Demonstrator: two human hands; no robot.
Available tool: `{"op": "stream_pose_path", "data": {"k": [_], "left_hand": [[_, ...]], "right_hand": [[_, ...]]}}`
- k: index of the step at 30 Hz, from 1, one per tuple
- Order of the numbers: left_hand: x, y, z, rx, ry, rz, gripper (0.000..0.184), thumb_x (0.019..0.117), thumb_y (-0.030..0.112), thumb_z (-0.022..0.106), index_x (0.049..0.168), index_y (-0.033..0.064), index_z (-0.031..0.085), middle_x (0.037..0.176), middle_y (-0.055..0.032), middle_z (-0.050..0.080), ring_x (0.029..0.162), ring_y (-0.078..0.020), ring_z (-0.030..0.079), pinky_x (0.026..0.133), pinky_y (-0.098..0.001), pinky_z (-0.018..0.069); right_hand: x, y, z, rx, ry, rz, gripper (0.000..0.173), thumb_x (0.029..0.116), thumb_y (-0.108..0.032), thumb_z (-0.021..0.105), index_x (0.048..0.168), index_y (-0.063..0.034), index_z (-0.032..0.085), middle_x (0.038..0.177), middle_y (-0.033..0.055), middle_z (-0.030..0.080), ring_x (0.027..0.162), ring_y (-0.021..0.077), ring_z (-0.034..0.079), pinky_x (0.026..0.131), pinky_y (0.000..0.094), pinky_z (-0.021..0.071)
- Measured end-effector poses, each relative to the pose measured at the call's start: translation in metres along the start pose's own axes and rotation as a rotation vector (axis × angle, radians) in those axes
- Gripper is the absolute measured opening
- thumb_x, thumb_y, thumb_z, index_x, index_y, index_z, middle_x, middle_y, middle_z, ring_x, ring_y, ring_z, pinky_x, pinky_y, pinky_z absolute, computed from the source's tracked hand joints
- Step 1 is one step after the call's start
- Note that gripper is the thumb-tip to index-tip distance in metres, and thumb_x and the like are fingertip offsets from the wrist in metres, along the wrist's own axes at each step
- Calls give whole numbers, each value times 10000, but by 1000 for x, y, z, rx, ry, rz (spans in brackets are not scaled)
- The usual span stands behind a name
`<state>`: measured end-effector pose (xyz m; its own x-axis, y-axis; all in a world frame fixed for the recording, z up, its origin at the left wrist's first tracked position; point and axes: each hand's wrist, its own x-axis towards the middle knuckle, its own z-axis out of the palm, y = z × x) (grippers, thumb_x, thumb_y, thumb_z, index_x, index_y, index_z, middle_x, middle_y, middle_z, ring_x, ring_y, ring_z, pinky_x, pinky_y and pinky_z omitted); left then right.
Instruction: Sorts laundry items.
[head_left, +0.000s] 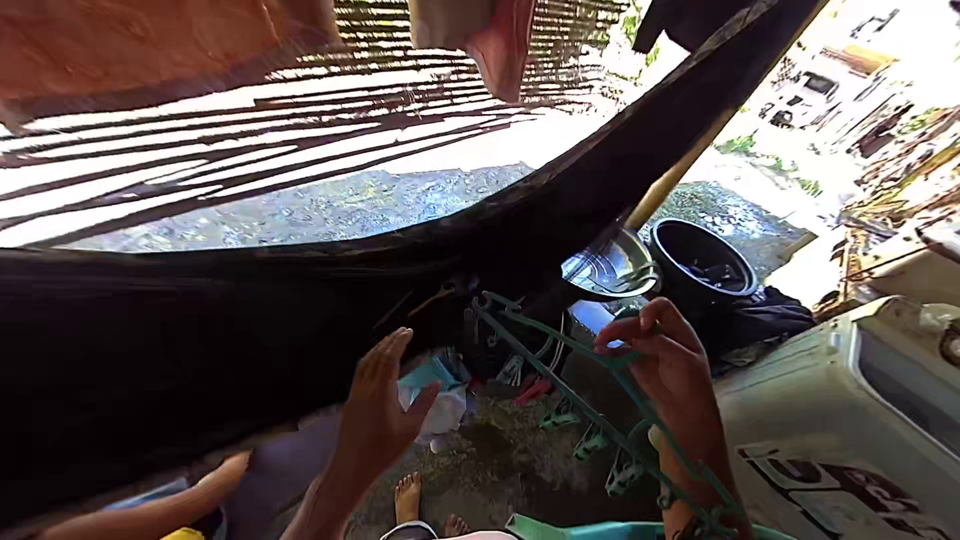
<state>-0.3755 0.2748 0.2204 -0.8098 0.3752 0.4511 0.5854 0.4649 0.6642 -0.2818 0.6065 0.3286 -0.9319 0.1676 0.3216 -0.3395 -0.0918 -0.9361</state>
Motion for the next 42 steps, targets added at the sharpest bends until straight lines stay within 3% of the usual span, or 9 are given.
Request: {"op": "stream_pose_path", "data": {"k": [8,10,13,16,19,23,28,31,42], "left_hand": [[-60,57,22,-64,-208,270,673,987,578,540,1422,66,566,1448,-141,585,1392,-402,482,1121,-678,335],[-77,64,34,-101,-392,334,676,982,569,549,1418,54,577,1358,-147,648,1280,-394,587,1067,-705,379],[-109,63,53,-277,-663,469,435,1025,407,529,1234,68,704,930,-84,749,852,-266,721,795,-559,558],[-143,52,57,-375,-821,501,376,1053,314,485,1030,71,770,849,-100,732,784,-245,701,740,-495,549],[-174,44,39,-374,-878,436,308,1027,221,546,1009,6,766,862,-149,740,803,-291,707,784,-528,540],[-226,30,28,-353,-889,368,291,1024,217,576,1052,0,766,912,-160,751,875,-320,717,884,-555,530],[-275,43,36,-335,-943,421,292,994,245,607,1089,19,765,913,-146,754,886,-352,715,890,-601,518],[-287,55,51,-320,-986,481,419,963,339,642,1256,49,716,1140,-196,712,1096,-462,637,943,-683,462],[-311,103,86,-276,-1016,441,435,957,360,619,1241,45,713,1287,-195,656,1255,-497,537,1012,-701,400]], "right_hand": [[-126,19,26,-158,-278,15,56,1005,-193,628,1051,-173,653,950,-6,759,876,150,747,830,368,636],[-158,18,42,-166,-328,40,98,996,-60,579,1083,-75,620,968,6,737,897,121,730,842,344,622],[-207,25,56,-147,-316,98,235,948,91,488,1176,63,536,961,80,716,893,124,715,844,328,595],[-265,28,61,-198,-199,234,455,929,74,586,1365,99,459,1110,182,684,987,199,702,865,359,590],[-336,17,75,-321,-135,467,709,904,-6,695,1538,22,381,1304,257,627,1111,332,674,905,466,575],[-419,19,109,-376,-125,725,728,977,-84,662,1606,-57,297,1261,273,655,1059,368,695,942,515,550],[-487,12,153,-560,-40,844,375,1047,-75,529,1415,-22,579,987,254,678,834,346,651,819,531,513],[-535,9,157,-615,106,885,335,1045,-90,535,1359,-22,630,986,242,696,858,339,667,845,530,519],[-662,-32,41,-731,583,1269,386,1073,-156,502,1446,-91,575,1188,213,692,983,328,691,921,511,527]]}}
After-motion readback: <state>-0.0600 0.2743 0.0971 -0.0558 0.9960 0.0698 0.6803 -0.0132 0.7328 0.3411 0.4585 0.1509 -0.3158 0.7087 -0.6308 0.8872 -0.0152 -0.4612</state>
